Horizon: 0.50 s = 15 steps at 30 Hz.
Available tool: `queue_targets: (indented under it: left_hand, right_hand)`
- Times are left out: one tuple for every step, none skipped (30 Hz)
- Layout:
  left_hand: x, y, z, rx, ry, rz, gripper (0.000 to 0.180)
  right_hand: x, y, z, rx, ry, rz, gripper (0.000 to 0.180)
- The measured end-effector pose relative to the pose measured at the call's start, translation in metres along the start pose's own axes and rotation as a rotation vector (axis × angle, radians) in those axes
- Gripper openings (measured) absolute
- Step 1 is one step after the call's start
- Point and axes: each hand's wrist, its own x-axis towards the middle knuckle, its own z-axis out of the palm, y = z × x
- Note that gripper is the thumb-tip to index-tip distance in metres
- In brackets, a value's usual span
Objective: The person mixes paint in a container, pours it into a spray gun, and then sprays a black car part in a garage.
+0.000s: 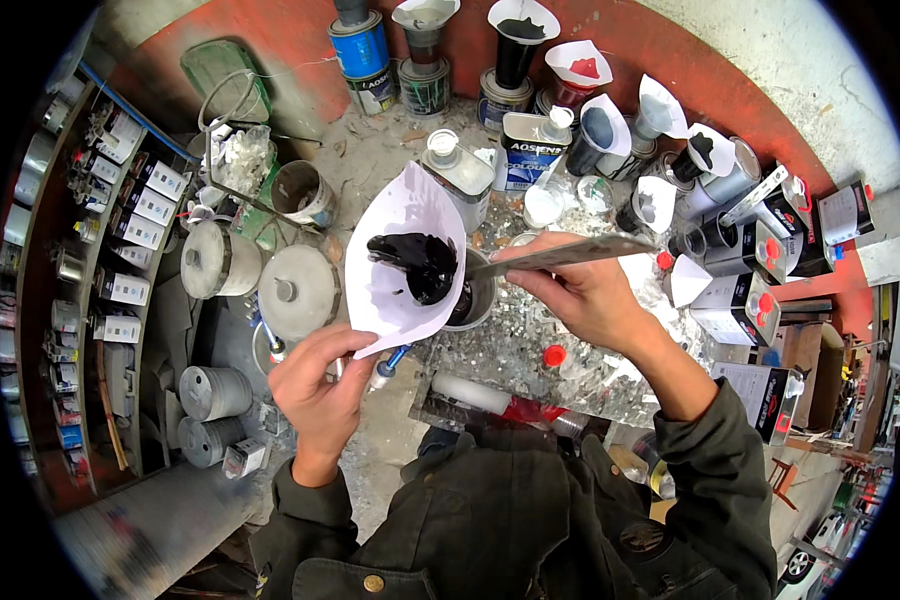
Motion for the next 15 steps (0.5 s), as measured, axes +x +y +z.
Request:
queue_targets:
  left_hand:
    - [0.001, 0.001, -0.001, 0.007, 0.000, 0.001, 0.021]
    - [0.001, 0.003, -0.001, 0.013, -0.001, 0.003, 0.021]
    - [0.002, 0.004, -0.001, 0.020, -0.005, 0.005, 0.021]
    - [0.003, 0.005, -0.001, 0.026, -0.010, 0.007, 0.021]
    - [0.003, 0.006, -0.001, 0.032, -0.015, 0.009, 0.021]
    - [0.004, 0.006, 0.000, 0.033, -0.021, 0.011, 0.021]
    - [0.005, 0.007, 0.001, 0.034, -0.027, 0.013, 0.021]
    - [0.005, 0.007, 0.002, 0.035, -0.034, 0.016, 0.021]
    - [0.006, 0.008, 0.002, 0.041, -0.037, 0.018, 0.020]
    - [0.006, 0.010, 0.002, 0.047, -0.042, 0.020, 0.020]
    - [0.006, 0.011, 0.002, 0.053, -0.046, 0.022, 0.020]
    - [0.006, 0.011, 0.002, 0.067, -0.051, 0.028, 0.019]
    - [0.006, 0.012, 0.003, 0.081, -0.056, 0.035, 0.019]
    - [0.006, 0.012, 0.003, 0.096, -0.062, 0.042, 0.018]
    - [0.005, 0.013, 0.004, 0.097, -0.055, 0.040, 0.018]
  right_hand:
    - [-0.001, -0.004, -0.006, -0.018, -0.048, 0.019, 0.021]
    - [-0.002, -0.006, -0.009, -0.036, -0.096, 0.039, 0.021]
    - [-0.003, -0.005, -0.007, 0.002, -0.079, 0.026, 0.021]
    - [-0.004, -0.003, -0.004, 0.040, -0.062, 0.013, 0.021]
    - [-0.005, -0.001, -0.001, 0.077, -0.044, 0.001, 0.022]
    - [-0.006, 0.002, 0.002, 0.068, -0.004, -0.011, 0.021]
    - [-0.007, 0.006, 0.005, 0.059, 0.037, -0.022, 0.021]
    - [-0.008, 0.008, 0.007, 0.050, 0.078, -0.032, 0.021]
    - [-0.007, 0.002, 0.006, 0.014, 0.083, 0.046, 0.019]
    - [-0.009, 0.001, 0.005, 0.022, 0.057, 0.069, 0.020]
    - [-0.012, 0.000, 0.003, 0.030, 0.031, 0.092, 0.020]
    - [-0.015, -0.001, 0.001, 0.035, 0.009, 0.117, 0.020]
    - [-0.017, -0.001, 0.000, 0.081, 0.087, 0.107, 0.020]
    - [-0.019, -0.001, -0.001, 0.128, 0.164, 0.097, 0.020]
    - [-0.020, -0.001, -0.002, 0.174, 0.241, 0.084, 0.020]
